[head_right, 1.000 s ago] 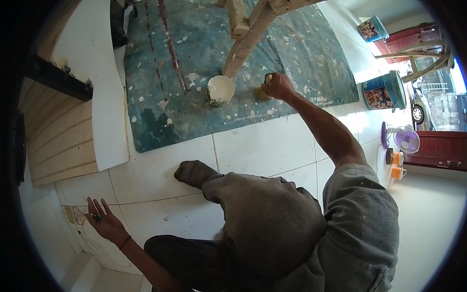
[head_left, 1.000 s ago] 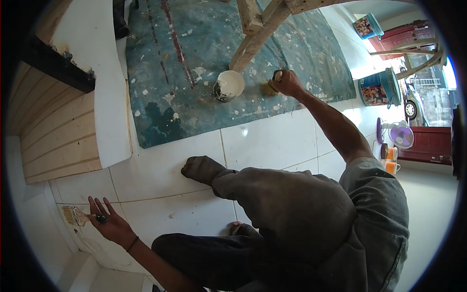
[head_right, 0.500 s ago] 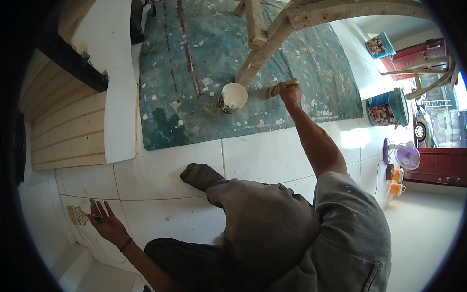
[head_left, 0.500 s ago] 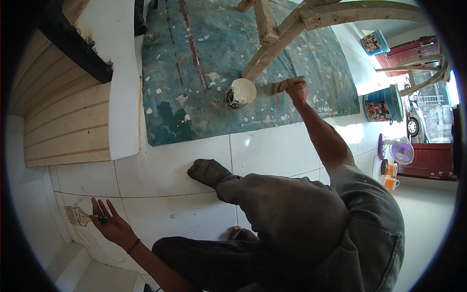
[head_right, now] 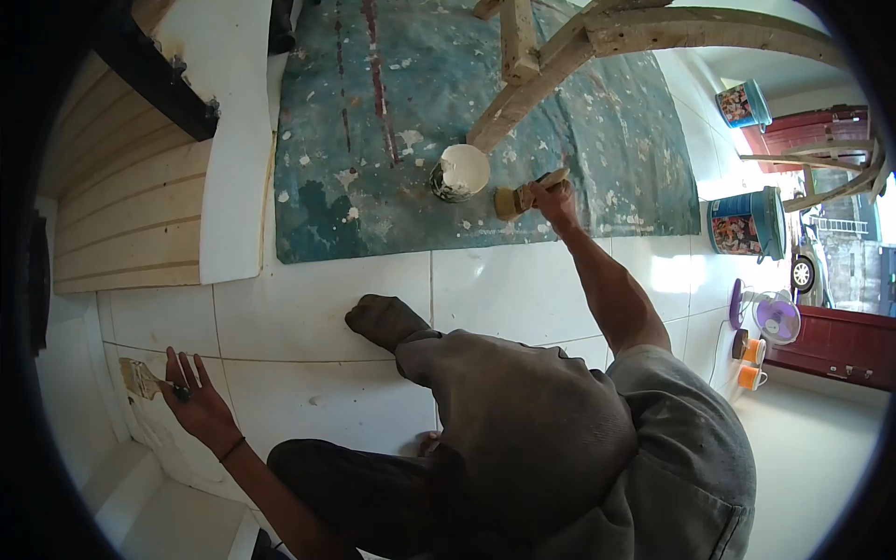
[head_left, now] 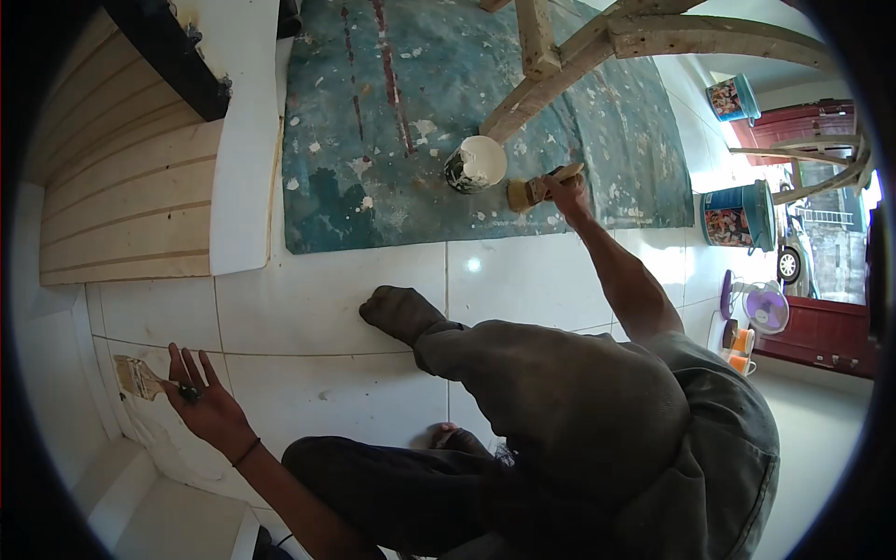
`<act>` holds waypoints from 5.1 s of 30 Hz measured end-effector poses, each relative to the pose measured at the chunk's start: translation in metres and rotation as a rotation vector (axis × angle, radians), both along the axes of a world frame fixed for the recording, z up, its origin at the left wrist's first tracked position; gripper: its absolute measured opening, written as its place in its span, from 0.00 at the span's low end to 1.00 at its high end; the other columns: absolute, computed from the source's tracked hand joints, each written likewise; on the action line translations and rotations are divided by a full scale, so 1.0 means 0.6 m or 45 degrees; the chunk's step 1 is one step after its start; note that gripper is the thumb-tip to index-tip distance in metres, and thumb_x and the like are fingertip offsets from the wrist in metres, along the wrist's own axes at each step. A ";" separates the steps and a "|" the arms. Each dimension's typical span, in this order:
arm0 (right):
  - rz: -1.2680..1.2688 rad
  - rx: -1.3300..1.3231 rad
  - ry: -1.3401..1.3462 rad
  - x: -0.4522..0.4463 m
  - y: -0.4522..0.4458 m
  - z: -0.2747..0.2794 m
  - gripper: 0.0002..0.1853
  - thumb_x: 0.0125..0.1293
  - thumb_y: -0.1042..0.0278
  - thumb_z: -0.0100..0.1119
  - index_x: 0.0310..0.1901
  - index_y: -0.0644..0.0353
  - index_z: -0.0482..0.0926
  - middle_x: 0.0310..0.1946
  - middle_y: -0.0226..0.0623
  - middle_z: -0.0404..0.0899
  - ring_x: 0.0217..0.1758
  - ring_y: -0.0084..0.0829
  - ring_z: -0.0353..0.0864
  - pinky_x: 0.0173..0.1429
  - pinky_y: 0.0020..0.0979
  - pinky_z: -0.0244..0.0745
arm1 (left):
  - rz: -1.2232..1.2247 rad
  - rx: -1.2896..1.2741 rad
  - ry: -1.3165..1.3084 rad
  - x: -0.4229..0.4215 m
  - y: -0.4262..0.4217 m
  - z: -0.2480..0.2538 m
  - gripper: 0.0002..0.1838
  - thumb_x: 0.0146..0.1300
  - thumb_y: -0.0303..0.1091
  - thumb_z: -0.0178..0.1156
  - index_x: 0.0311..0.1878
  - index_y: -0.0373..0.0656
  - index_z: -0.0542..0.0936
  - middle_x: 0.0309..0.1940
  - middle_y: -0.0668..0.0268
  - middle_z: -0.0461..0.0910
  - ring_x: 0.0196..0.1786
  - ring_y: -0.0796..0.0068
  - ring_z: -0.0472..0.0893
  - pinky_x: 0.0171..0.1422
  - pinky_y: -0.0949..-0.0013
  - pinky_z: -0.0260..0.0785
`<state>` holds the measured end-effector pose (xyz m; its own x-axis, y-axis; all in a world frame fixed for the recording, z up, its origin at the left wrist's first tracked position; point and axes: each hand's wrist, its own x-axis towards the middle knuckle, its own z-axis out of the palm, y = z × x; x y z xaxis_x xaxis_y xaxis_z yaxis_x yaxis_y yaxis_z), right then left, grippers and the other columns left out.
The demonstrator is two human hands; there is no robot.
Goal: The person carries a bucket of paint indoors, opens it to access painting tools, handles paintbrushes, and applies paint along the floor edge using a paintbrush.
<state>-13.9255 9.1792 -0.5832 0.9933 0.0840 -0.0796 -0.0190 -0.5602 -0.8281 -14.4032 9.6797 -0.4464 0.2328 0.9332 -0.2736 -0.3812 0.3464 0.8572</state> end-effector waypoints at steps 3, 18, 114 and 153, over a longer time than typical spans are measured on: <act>0.353 -0.377 0.010 -0.014 0.016 0.072 0.14 0.66 0.58 0.67 0.43 0.61 0.81 0.34 0.45 0.86 0.34 0.44 0.87 0.37 0.38 0.82 | 0.004 0.006 0.014 0.010 -0.001 -0.001 0.27 0.83 0.48 0.43 0.67 0.31 0.70 0.75 0.53 0.68 0.79 0.58 0.61 0.84 0.51 0.58; 0.365 -0.912 -0.775 -0.053 0.062 0.083 0.14 0.70 0.57 0.64 0.51 0.54 0.85 0.40 0.46 0.87 0.46 0.50 0.84 0.50 0.49 0.76 | 0.070 0.043 0.052 -0.016 0.008 -0.014 0.20 0.82 0.43 0.46 0.61 0.36 0.76 0.72 0.59 0.73 0.74 0.65 0.68 0.81 0.54 0.60; 0.552 0.499 -0.067 -0.030 0.817 -0.042 0.12 0.59 0.63 0.71 0.30 0.66 0.85 0.27 0.39 0.89 0.27 0.31 0.89 0.35 0.33 0.81 | 0.303 0.059 0.253 -0.188 -0.001 0.005 0.20 0.82 0.45 0.46 0.51 0.37 0.80 0.74 0.55 0.70 0.75 0.66 0.67 0.80 0.56 0.60; 0.634 0.641 0.228 -0.293 0.692 -0.037 0.06 0.64 0.73 0.69 0.34 0.66 0.83 0.28 0.33 0.86 0.30 0.21 0.82 0.34 0.26 0.77 | 0.245 0.099 0.243 -0.148 0.004 0.002 0.20 0.82 0.43 0.46 0.49 0.37 0.82 0.73 0.51 0.71 0.73 0.68 0.70 0.81 0.54 0.59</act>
<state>-14.1016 9.5943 -0.6054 0.8030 0.5918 -0.0697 -0.0202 -0.0899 -0.9957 -14.4920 9.6819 -0.4452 0.0005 0.9752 -0.2212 -0.2626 0.2136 0.9410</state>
